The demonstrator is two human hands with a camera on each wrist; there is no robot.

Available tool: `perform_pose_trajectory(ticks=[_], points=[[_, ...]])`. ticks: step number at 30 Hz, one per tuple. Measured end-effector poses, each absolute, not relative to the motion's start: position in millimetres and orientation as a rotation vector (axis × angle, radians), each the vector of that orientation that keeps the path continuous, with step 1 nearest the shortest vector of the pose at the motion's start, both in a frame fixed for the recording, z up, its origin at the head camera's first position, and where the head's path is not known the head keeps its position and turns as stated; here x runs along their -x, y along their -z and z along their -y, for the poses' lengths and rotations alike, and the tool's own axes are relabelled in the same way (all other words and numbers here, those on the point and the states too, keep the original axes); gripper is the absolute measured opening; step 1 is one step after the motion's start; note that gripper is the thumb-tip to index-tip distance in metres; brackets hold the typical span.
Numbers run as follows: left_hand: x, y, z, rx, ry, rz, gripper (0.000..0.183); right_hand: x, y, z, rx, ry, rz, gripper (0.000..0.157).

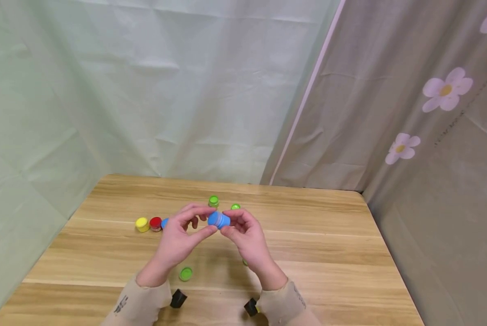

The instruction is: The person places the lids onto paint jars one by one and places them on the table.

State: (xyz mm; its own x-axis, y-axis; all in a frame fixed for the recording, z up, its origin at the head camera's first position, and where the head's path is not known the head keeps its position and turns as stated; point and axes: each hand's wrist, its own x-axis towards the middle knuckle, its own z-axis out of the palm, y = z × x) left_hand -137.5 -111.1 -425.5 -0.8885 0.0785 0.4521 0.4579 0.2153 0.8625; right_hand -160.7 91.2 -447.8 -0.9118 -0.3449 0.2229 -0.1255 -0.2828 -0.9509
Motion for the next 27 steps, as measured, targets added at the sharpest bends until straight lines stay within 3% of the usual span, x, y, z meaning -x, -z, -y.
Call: perform_pose_trajectory(ticks=[13, 27], points=[[135.6, 422.3, 112.3, 0.533, 1.719, 2.218, 0.037, 160.8, 448.0, -90.2, 0.618, 2.323, -1.795, 0.021], [135.7, 421.5, 114.3, 0.607, 1.703, 2.155, 0.039, 160.4, 446.5, -89.8, 0.577, 2.302, -1.829, 0.029]])
